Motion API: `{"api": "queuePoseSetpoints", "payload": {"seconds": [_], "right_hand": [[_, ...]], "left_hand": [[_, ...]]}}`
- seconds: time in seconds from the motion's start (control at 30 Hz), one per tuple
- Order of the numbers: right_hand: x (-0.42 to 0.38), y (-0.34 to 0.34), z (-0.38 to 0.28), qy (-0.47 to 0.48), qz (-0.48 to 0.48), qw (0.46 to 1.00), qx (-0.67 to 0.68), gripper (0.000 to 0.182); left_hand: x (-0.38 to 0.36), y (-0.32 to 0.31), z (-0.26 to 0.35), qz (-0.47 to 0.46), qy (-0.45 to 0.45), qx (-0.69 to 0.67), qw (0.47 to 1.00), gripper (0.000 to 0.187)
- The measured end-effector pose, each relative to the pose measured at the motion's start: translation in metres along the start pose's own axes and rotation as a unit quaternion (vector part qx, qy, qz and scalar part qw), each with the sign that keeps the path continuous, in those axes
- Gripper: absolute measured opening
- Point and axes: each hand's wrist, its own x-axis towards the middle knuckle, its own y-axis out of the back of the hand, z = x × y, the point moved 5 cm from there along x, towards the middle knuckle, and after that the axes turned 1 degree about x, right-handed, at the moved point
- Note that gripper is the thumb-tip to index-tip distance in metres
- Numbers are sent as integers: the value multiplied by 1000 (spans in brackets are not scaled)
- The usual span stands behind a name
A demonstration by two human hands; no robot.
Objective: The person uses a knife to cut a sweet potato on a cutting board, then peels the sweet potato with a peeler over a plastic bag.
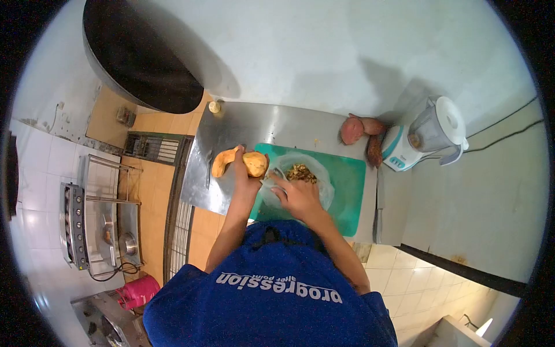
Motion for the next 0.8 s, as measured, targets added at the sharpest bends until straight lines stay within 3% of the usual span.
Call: {"api": "queuePoseSetpoints", "payload": {"seconds": [0.07, 0.13, 0.23, 0.4, 0.47, 0.5, 0.63, 0.7, 0.8], "right_hand": [[-7, -3, 6, 1, 15, 1000, 23, 44], [-9, 2, 10, -1, 26, 999, 46, 44], [3, 33, -7, -16, 68, 996, 48, 43], [10, 13, -5, 7, 70, 997, 28, 42], [2, 0, 1, 5, 28, 999, 17, 42], [-1, -6, 5, -3, -15, 1000, 8, 42], [0, 3, 4, -35, -21, 998, 45, 43], [12, 21, -6, -18, 39, 997, 70, 43], [22, 24, -15, -27, 19, 999, 33, 43]], "left_hand": [[3, 3, 5, -1, 6, -38, 999, 21], [4, -5, 12, -51, -57, 2, 997, 20], [1, -4, 0, -61, -48, 17, 997, 20], [-4, -6, -7, -56, -24, 0, 998, 22], [3, 6, -1, 27, 24, -90, 995, 20], [10, 10, 3, 14, 2, -116, 993, 21], [12, 15, 9, -41, -23, -97, 994, 18], [7, 10, 3, -45, -27, -54, 997, 16], [-8, 6, -10, -27, 22, -51, 998, 17]]}}
